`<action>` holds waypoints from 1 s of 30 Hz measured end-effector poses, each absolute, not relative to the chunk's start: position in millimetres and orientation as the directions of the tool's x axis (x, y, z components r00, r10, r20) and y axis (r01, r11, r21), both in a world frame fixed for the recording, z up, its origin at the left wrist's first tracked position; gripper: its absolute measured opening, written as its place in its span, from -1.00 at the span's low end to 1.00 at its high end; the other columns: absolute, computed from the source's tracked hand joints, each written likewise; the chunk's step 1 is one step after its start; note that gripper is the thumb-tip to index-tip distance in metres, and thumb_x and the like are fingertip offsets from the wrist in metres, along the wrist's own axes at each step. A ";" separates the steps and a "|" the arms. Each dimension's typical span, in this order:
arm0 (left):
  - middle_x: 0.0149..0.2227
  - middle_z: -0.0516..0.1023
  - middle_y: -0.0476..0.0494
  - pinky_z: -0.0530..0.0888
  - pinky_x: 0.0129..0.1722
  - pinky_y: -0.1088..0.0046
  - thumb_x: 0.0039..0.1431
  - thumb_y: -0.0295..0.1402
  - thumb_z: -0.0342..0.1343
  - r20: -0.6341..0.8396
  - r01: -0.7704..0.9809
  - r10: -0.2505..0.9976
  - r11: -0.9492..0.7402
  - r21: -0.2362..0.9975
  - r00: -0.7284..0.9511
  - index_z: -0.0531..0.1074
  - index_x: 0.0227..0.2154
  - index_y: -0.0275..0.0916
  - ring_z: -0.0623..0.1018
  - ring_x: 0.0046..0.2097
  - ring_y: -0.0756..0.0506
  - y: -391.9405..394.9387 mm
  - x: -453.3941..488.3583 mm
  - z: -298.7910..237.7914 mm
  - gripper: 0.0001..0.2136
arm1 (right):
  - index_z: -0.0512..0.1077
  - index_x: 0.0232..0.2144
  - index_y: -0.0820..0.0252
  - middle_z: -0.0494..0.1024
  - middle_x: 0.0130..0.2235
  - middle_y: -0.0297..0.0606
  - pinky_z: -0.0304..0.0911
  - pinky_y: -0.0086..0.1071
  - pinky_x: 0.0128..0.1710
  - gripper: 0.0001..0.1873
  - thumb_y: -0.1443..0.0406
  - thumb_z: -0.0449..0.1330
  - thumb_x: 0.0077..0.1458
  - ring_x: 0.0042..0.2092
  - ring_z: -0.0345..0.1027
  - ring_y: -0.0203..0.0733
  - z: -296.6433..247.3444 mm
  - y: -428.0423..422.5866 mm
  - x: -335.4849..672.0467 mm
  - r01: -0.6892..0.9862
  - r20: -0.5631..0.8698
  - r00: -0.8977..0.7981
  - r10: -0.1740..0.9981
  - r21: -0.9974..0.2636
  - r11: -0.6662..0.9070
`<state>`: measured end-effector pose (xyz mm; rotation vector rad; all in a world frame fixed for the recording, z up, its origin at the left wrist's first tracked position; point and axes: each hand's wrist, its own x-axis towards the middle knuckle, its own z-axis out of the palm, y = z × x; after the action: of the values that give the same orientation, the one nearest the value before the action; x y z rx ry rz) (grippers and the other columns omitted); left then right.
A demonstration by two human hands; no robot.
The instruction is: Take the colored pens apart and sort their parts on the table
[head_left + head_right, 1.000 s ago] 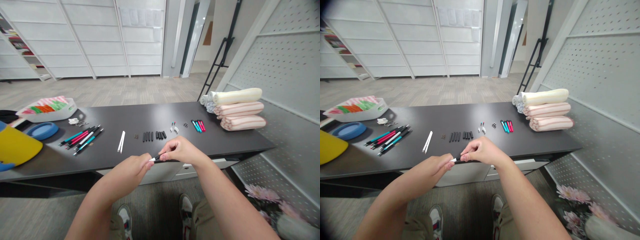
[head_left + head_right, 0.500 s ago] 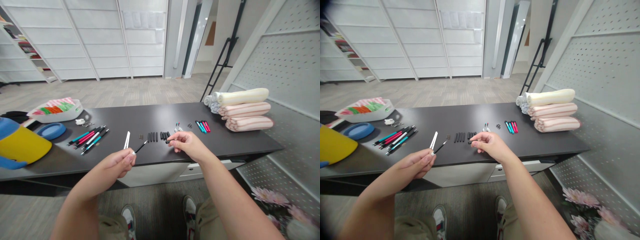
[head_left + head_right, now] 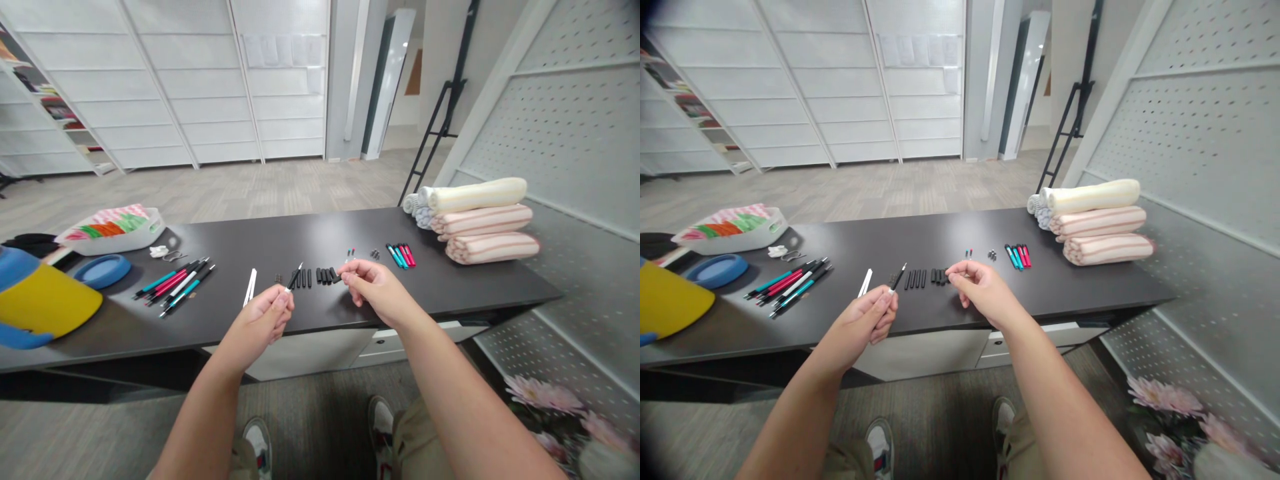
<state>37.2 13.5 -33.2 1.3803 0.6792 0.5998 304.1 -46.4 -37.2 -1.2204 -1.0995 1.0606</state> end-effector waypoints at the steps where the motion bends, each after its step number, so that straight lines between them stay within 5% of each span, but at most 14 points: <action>1: -0.54 0.10 0.18 0.07 -0.60 0.58 0.42 0.03 0.03 -0.083 0.009 0.736 0.105 0.994 0.671 0.30 -0.30 -0.19 0.08 -0.59 0.10 13.4 38.5 -33.5 -0.64 | 0.55 -0.16 0.16 0.49 -0.40 -0.39 0.17 -0.45 -0.55 -0.66 0.05 0.34 0.16 -0.55 0.23 -0.38 -36.2 -47.3 307.7 0.018 0.042 0.196 0.980 -0.999 0.039; 8: -0.55 0.10 0.18 0.03 -0.60 0.59 0.42 0.03 0.03 -0.109 0.015 0.737 0.133 0.991 0.667 0.29 -0.30 -0.19 0.05 -0.59 0.11 13.3 40.2 -33.8 -0.63 | 0.64 -0.20 0.12 0.62 -0.37 -0.30 0.22 -0.37 -0.42 -0.75 0.16 0.24 0.19 -0.45 0.39 -0.24 -31.8 -50.5 320.9 0.601 0.139 0.277 0.951 -0.797 -0.059; 15: -0.55 0.09 0.18 0.03 -0.60 0.59 0.42 0.04 0.02 -0.104 0.015 0.734 0.127 0.992 0.671 0.29 -0.30 -0.19 0.04 -0.58 0.10 13.8 40.1 -33.8 -0.63 | 0.56 -0.17 0.09 0.68 -0.25 -0.29 0.28 -0.32 -0.29 -0.86 0.25 0.27 0.20 -0.40 0.47 -0.21 -35.5 -47.0 309.2 0.780 0.374 0.316 0.872 -0.625 -0.014; 23: -0.54 0.05 0.18 0.03 -0.60 0.59 0.44 0.02 0.01 -0.101 0.022 0.736 0.116 0.993 0.669 0.30 -0.30 -0.19 0.02 -0.57 0.09 12.6 40.0 -34.8 -0.64 | 0.53 -0.21 0.05 0.71 -0.22 -0.30 0.22 -0.32 -0.29 -0.94 0.30 0.28 0.24 -0.27 0.57 -0.11 -46.8 -40.3 300.3 0.897 0.405 0.255 0.878 -0.438 -0.058; 30: -0.54 0.05 0.18 0.03 -0.60 0.57 0.44 0.03 -0.01 -0.096 0.030 0.739 0.102 0.994 0.667 0.31 -0.29 -0.19 0.03 -0.57 0.09 11.9 39.6 -34.2 -0.63 | 0.54 -0.20 0.04 0.69 -0.19 -0.32 0.22 -0.32 -0.27 -0.93 0.32 0.30 0.24 -0.28 0.52 -0.15 -43.6 -41.0 300.7 0.917 0.408 0.142 0.902 -0.398 0.036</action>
<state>39.6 11.9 -34.2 1.3870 0.7017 0.5921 300.7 -41.0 -43.6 -1.8440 -1.7399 -0.0324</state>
